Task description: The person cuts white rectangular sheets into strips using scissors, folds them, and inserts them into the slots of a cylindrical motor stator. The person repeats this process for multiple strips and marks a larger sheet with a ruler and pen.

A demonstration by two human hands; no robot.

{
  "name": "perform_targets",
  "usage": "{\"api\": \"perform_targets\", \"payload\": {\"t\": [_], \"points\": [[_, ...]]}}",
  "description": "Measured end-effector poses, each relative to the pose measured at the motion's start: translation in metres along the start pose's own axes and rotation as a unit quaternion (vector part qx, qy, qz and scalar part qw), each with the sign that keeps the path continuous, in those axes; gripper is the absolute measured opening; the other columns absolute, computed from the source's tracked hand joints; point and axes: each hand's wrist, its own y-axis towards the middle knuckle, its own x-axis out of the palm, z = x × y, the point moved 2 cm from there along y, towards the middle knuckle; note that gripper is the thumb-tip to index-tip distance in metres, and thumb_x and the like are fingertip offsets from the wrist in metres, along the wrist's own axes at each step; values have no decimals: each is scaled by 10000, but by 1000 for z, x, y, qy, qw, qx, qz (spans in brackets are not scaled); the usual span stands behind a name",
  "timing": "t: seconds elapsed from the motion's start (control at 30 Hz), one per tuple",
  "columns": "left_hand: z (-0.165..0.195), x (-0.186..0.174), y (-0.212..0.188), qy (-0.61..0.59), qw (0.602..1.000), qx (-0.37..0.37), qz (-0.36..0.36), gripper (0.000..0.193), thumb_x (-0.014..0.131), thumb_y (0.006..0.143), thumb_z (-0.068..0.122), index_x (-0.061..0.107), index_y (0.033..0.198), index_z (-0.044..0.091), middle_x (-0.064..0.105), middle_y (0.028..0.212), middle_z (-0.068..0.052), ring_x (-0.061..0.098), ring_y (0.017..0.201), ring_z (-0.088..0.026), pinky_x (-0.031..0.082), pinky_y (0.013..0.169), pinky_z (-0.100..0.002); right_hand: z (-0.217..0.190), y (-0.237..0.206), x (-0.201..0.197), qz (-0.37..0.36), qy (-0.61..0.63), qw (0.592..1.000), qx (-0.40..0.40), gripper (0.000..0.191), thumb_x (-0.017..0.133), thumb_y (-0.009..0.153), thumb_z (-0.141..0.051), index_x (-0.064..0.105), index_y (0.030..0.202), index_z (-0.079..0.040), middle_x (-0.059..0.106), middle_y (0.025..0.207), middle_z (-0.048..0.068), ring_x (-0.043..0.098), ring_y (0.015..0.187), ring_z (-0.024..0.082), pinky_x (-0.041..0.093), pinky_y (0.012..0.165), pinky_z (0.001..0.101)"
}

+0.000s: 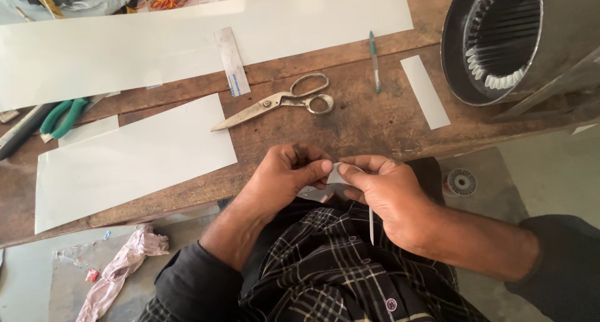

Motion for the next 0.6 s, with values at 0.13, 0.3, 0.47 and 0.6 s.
{"api": "perform_targets", "payload": {"t": [0.13,0.3,0.47,0.6], "points": [[4,3,-1,18,999,-5,33,168,738,914,112,747,990,-38,750,849,-82,683,744,-122,590,690,-274,-2,-1,4,5,20,1000,-6,188,712,923,-149,729,1062,-23,753,1002,57,665,910,143,550,820,305],[4,8,-2,52,996,14,67,159,745,920,122,745,950,-34,737,798,-71,669,711,-114,568,660,-260,-4,-1,5,14,32,999,2,183,712,917,-153,732,1040,-18,754,983,61,683,887,140,559,815,301],[-2,14,-1,121,985,33,118,178,723,933,158,722,971,-15,725,773,-63,655,689,-113,541,620,-267,-4,-2,8,16,44,999,-4,167,723,918,-130,732,1037,-13,748,988,55,670,879,133,562,803,282],[3,26,-4,307,912,173,210,186,725,956,142,680,975,-37,712,842,-96,672,756,-139,533,660,-293,-5,-1,10,8,63,998,-13,168,718,920,-132,736,1038,-15,748,979,57,662,865,133,566,787,280]]}}
